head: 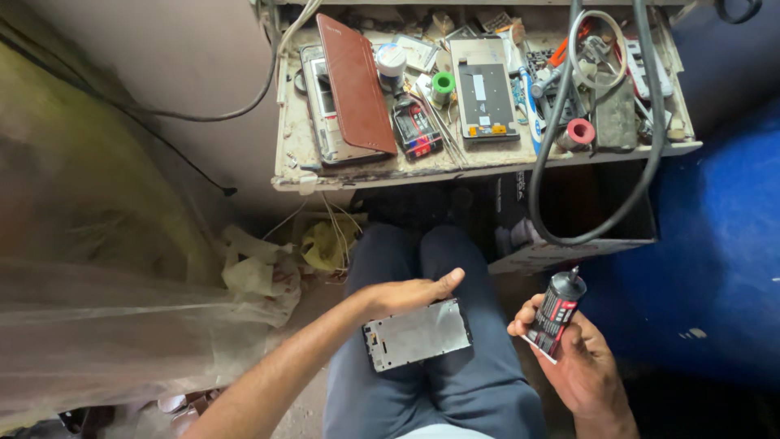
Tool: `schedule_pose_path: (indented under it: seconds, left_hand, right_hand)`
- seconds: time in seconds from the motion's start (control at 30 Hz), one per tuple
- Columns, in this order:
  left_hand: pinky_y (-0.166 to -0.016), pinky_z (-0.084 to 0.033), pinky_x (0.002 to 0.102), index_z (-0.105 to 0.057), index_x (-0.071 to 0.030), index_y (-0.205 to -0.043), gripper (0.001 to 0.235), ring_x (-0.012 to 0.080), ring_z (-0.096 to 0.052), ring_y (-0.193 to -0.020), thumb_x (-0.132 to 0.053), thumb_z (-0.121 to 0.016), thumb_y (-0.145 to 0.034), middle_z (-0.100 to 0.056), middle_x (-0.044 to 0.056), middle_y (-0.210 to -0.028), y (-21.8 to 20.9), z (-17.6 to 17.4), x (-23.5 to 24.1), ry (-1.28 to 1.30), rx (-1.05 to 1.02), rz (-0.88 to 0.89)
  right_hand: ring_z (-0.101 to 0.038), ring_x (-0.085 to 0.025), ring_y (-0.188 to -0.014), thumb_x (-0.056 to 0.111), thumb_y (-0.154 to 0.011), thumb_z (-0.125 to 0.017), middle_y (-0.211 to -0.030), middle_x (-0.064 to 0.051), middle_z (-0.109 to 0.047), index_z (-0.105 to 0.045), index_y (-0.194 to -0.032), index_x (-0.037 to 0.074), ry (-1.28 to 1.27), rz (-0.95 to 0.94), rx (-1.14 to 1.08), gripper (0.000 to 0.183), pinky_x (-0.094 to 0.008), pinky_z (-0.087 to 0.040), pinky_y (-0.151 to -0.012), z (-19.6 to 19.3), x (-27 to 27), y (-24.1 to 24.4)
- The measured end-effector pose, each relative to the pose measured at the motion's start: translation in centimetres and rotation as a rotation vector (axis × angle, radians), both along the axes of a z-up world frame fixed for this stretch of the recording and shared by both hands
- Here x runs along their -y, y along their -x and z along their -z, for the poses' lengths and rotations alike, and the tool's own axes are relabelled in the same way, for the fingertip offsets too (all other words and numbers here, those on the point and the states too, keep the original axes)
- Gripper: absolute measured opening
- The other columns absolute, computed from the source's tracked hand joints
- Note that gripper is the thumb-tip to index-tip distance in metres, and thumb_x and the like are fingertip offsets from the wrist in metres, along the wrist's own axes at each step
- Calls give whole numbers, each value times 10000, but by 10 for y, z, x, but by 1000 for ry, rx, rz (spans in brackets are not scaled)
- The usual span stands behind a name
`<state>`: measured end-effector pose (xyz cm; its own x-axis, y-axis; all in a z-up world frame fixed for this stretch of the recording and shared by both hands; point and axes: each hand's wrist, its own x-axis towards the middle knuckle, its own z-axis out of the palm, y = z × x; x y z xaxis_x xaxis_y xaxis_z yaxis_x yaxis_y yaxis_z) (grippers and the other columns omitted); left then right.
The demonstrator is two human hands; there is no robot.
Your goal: The person applies adhesive to the back of a smartphone chassis, spreads it with a plastic tool, and compares the chassis to a separate back cover. They then apply tape to the chassis and attach the back cover, pressing the edges to secure it.
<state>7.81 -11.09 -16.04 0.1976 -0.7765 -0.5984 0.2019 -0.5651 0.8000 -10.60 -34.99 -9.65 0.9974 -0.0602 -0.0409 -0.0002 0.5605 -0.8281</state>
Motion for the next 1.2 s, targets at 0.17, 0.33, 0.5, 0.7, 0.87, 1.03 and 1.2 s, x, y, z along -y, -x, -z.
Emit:
schedule_pose_path:
  seconds: [0.17,0.33,0.5,0.7,0.87,1.03,1.2]
  left_hand:
    - [-1038,-503,428,-754,95,-1116,1001,423,-679,-1169,-737,-203,-1046,-731,340,-1171,-4,-44,3,-197,495,131]
    - [-1053,-469,461,-591,26,-1364,608,404,-578,-1286,-448,-655,-988,-603,242,-1380,24,-109,-29,468,802,-339]
    - [-1015,-506,457,-573,-4,-1407,625,343,-631,-1180,-311,-774,-901,-648,175,-1340,62,-129,-24,589,570,-712]
    - [-1084,-529,414,-636,54,-1285,389,289,-683,-1263,-173,-715,-980,-702,222,-1332,72,-114,-61,781,524,-1263]
    - [-1021,-515,336,-629,63,-1298,347,238,-679,-1108,-83,-626,-983,-729,202,-1185,74,-114,-111,772,633,-1399]
    - [-737,-518,267,-558,60,-1328,418,143,-623,-818,-5,-613,-918,-690,126,-1037,79,-113,-133,706,496,-1484]
    - [-822,-510,248,-549,51,-1344,403,110,-601,-872,-26,-621,-956,-670,73,-1031,100,-103,-159,570,705,-1385]
  right_hand:
    - [-611,-312,-1155,432,-973,-696,-1211,-192,-630,-535,-1316,-129,79,-17,-11,678,-515,-445,-1087,13,5,-10]
    - [-585,-274,-1039,407,-943,-720,-1201,-228,-658,-528,-1398,-102,102,-39,-100,709,-449,-448,-923,44,-2,-21]
    - [-644,-256,-1187,374,-976,-700,-1249,-180,-673,-566,-1388,-62,167,-299,33,614,-403,-482,-1064,28,-54,-57]
    - [-632,-173,-1237,203,-895,-678,-1343,-84,-675,-554,-1391,42,323,-406,-84,536,-353,-469,-1081,-63,-118,-111]
    - [-745,-217,-797,125,-919,-717,-1041,-98,-741,-714,-1134,73,1274,73,488,221,-318,-589,-656,-130,-164,-175]
    - [-700,-325,-839,24,-876,-668,-1032,-98,-702,-695,-1169,42,1551,-39,738,295,-414,-556,-694,-146,-207,-245]
    - [-704,-319,-849,1,-860,-683,-984,-101,-680,-722,-1109,69,1649,-103,780,261,-418,-558,-706,-133,-215,-254]
